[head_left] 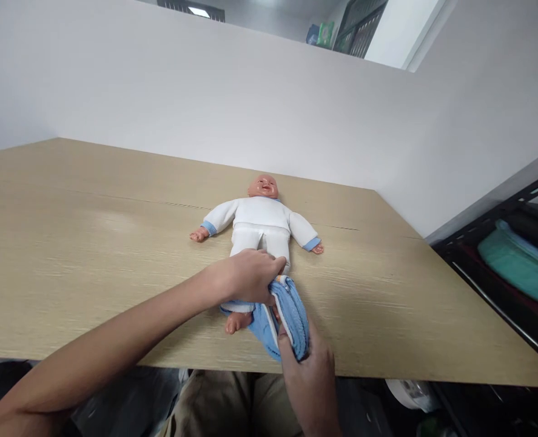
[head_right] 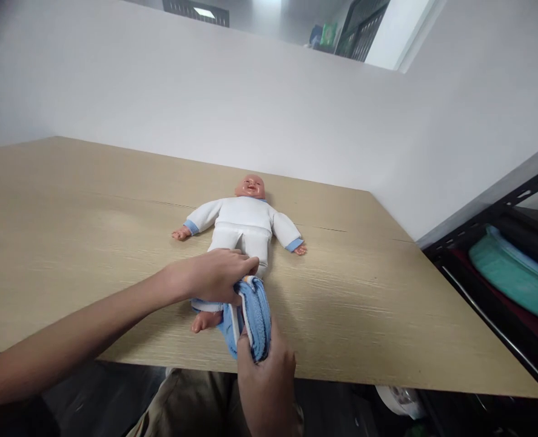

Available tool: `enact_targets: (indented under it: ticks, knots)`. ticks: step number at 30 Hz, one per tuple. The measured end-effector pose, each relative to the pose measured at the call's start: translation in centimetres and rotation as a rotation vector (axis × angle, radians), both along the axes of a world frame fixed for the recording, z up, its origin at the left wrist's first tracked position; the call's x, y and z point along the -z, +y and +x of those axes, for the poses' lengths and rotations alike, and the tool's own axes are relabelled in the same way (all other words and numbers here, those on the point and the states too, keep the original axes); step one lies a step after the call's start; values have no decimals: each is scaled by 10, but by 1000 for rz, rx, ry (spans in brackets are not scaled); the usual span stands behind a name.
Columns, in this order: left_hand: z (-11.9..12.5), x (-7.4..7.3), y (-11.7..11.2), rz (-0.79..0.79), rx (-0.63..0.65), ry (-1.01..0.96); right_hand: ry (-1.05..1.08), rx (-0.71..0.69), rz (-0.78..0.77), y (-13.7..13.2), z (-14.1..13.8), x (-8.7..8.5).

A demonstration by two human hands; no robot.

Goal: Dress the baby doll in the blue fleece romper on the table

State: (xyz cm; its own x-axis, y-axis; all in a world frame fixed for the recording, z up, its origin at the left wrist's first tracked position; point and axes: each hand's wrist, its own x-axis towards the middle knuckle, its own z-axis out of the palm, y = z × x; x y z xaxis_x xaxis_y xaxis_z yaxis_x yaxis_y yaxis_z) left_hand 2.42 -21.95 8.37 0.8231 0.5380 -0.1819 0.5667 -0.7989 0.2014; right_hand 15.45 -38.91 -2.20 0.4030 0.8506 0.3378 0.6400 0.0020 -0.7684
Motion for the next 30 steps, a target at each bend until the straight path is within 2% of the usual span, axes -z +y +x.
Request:
enact_targets:
  ticks: [4,9,12,15,19,24,27,30]
  knots:
    - [-4,3,-8,32,-22,3,26,-55,-12,-3,-6,-5]
    - [-9,8,-7,48,-32,48,-134,91,-70,5,0,13]
    - [-12,11,-4,-24,9,31,-136,74,-75,7,5,18]
    - [-15,16,-1,-151,3,-16,-3,48,-105,7,9,16]
    - [-18,25,1,-263,-70,-160,339,-98,-178,11,16,13]
    - [-22,28,-3,-451,-124,-426,704,-246,-7,26,26,12]
    - [-27,25,-5,-467,-98,-544,686,-313,35,42,39,8]
    - [-33,25,-1,-435,-68,-589,485,-366,-2,62,57,-1]
